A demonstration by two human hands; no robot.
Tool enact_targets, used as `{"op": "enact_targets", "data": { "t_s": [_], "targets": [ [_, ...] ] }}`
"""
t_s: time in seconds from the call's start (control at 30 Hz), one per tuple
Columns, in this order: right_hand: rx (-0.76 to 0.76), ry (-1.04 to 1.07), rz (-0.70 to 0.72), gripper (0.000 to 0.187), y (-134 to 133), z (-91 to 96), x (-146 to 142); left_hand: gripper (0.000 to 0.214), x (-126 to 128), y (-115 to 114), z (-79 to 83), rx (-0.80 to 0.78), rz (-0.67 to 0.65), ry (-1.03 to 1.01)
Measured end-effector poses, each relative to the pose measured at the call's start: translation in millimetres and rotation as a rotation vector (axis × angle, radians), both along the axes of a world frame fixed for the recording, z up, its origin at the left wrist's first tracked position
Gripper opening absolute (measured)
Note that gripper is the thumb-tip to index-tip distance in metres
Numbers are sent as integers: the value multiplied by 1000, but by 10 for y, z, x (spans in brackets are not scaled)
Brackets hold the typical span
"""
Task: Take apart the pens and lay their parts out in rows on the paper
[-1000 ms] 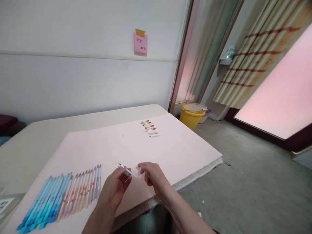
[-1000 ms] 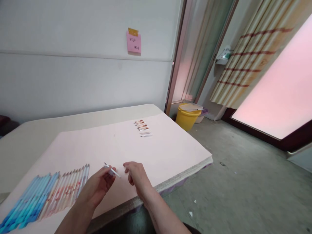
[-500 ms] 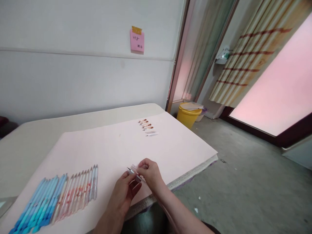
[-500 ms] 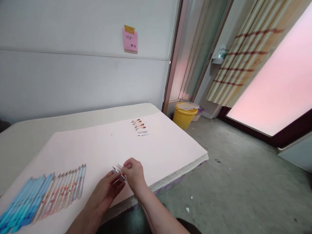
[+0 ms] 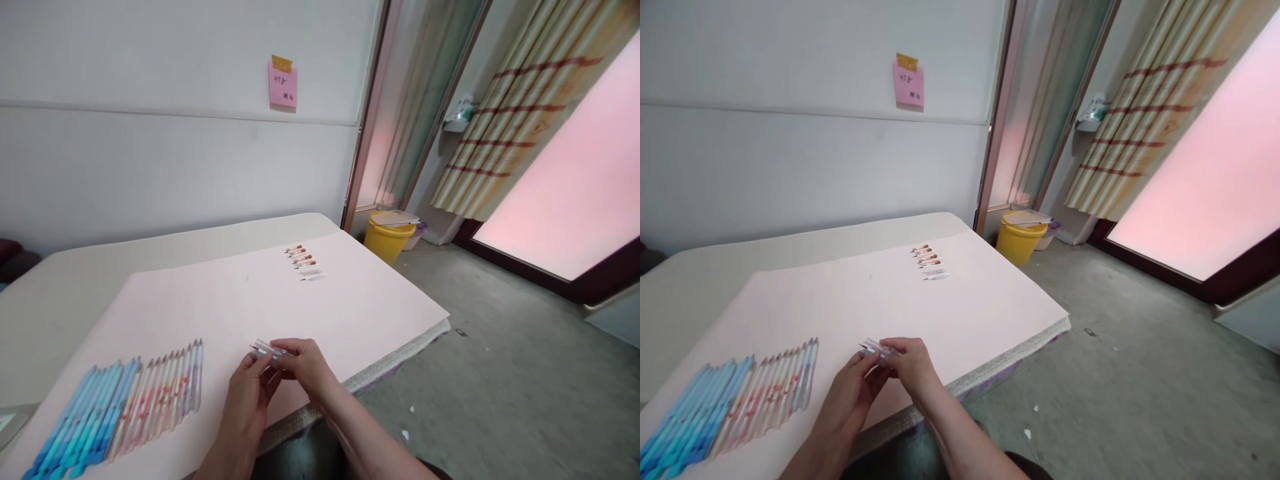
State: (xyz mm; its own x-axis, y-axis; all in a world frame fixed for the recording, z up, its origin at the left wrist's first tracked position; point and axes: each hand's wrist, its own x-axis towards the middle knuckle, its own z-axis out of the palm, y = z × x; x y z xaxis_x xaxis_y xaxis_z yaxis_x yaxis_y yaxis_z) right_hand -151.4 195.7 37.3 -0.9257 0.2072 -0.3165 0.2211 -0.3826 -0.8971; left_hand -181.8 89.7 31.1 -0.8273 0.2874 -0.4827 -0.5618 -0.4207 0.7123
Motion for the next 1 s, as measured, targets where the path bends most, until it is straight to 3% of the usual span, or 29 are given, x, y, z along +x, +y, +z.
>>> {"op": "enact_targets", "data": {
  "t_s": [0.2, 0.37, 0.57, 0.77, 0.87, 1.0],
  "targets": [
    [103, 7, 36, 39, -14, -82, -26, 13, -7, -33, -35, -148, 9, -26],
    [160, 22, 46, 39, 39, -88, -42, 10, -21, -40, -13, -63, 19, -18],
    [203, 29, 165, 36, 211, 28, -25, 15, -95, -130, 81, -110, -190, 55],
    [269, 39, 274, 35, 373, 142, 31, 26, -180, -217, 229, -319, -462, 205],
    [284, 40, 287, 32, 375, 165, 30, 28, -196, -207, 241, -420, -469, 249],
    [273, 25, 237, 31, 358, 117, 7, 27, -197, -181, 163, -421, -410, 316]
  ]
}}
